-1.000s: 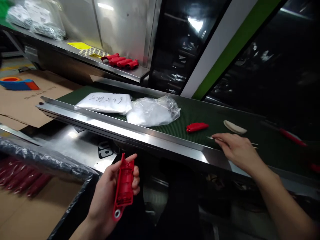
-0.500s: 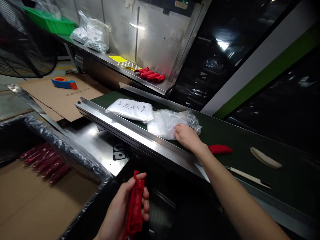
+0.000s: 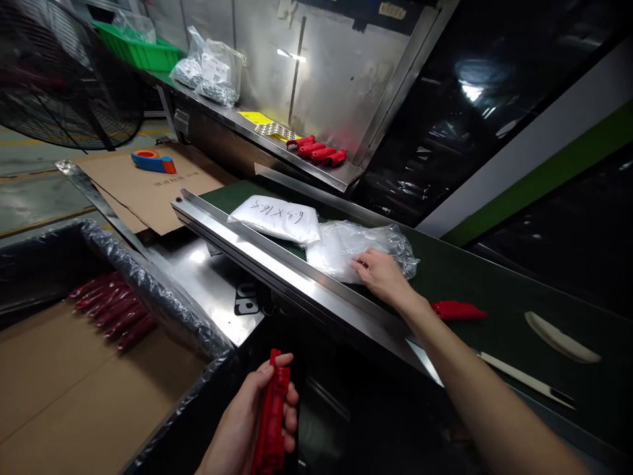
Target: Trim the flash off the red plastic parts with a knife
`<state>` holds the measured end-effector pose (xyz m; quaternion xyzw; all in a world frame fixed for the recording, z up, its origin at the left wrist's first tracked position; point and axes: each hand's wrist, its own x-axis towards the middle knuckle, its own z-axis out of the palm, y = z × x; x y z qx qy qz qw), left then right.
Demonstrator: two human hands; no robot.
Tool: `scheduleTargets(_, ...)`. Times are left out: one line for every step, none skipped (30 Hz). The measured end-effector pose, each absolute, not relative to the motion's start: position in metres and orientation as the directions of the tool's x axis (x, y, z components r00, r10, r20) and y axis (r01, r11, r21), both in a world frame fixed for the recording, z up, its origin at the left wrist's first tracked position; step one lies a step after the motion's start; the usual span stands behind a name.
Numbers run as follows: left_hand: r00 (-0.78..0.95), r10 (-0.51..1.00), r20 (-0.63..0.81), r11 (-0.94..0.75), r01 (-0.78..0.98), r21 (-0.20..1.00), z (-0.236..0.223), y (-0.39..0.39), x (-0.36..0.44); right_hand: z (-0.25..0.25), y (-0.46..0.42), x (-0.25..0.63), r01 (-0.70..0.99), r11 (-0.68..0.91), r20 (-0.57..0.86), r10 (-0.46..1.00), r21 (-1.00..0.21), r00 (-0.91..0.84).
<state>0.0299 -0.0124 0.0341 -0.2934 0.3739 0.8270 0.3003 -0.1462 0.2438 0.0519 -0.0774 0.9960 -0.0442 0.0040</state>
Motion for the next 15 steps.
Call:
scheduleTargets(-0.647,0.293,-0.704,-0.529,-0.723,0.444,0.035,-0.011,0.03,0.05,0.242,-0.15,-0.152,0.981,-0.008,-0.154,-0.118,-0.988)
scheduleTargets(-0.652,0.309,-0.693,-0.52,-0.725,0.451,0.036,-0.009,0.031,0.048,0.241,-0.155,-0.148,0.978,-0.019,-0.153,-0.147,-0.988)
scheduleTargets(-0.657,0.323,-0.681,-0.513,-0.727,0.458,0.037,-0.008,0.031,0.047,0.24,-0.159,-0.141,0.974,-0.031,-0.149,-0.175,-0.988)
scheduleTargets(-0.662,0.335,-0.671,-0.507,-0.726,0.464,0.038,-0.007,0.032,0.045,0.24,-0.162,-0.132,0.97,-0.044,-0.144,-0.202,-0.989)
scheduleTargets(-0.666,0.345,-0.661,-0.502,-0.726,0.47,0.039,-0.007,0.033,0.045,0.242,-0.163,-0.122,0.966,-0.057,-0.138,-0.229,-0.989)
scheduleTargets(-0.671,0.353,-0.652,-0.497,-0.725,0.476,0.04,-0.007,0.035,0.045,0.244,-0.163,-0.112,0.96,-0.066,-0.133,-0.255,-0.989)
scheduleTargets(-0.675,0.361,-0.643,-0.494,-0.724,0.482,0.041,-0.007,0.036,0.045,0.247,-0.161,-0.103,0.954,-0.07,-0.127,-0.282,-0.989)
scheduleTargets(-0.681,0.37,-0.632,-0.493,-0.72,0.488,0.041,-0.007,0.037,0.047,0.251,-0.157,-0.096,0.947,-0.067,-0.122,-0.308,-0.99)
scheduleTargets(-0.688,0.378,-0.619,-0.493,-0.716,0.495,0.041,-0.008,0.039,0.048,0.256,-0.151,-0.091,0.938,-0.057,-0.116,-0.334,-0.992)
scheduleTargets(-0.697,0.387,-0.604,-0.495,-0.71,0.501,0.041,-0.008,0.04,0.05,0.261,-0.145,-0.085,0.929,-0.04,-0.107,-0.36,-0.994)
scheduleTargets(-0.706,0.397,-0.587,-0.499,-0.703,0.507,0.041,-0.007,0.041,0.053,0.267,-0.138,-0.079,0.919,-0.02,-0.094,-0.385,-0.995)
scheduleTargets(-0.715,0.407,-0.568,-0.505,-0.695,0.513,0.041,-0.006,0.042,0.055,0.272,-0.131,-0.072,0.909,0.0,-0.079,-0.411,-0.997)
scheduleTargets(-0.724,0.416,-0.551,-0.509,-0.687,0.518,0.04,-0.004,0.042,0.056,0.277,-0.124,-0.065,0.897,0.016,-0.064,-0.437,-0.998)
scheduleTargets(-0.73,0.424,-0.536,-0.512,-0.682,0.523,0.04,-0.002,0.042,0.058,0.281,-0.119,-0.057,0.885,0.027,-0.05,-0.463,-0.998)
scheduleTargets(-0.732,0.434,-0.525,-0.51,-0.681,0.526,0.04,0.001,0.042,0.059,0.284,-0.115,-0.048,0.872,0.033,-0.037,-0.487,-0.999)
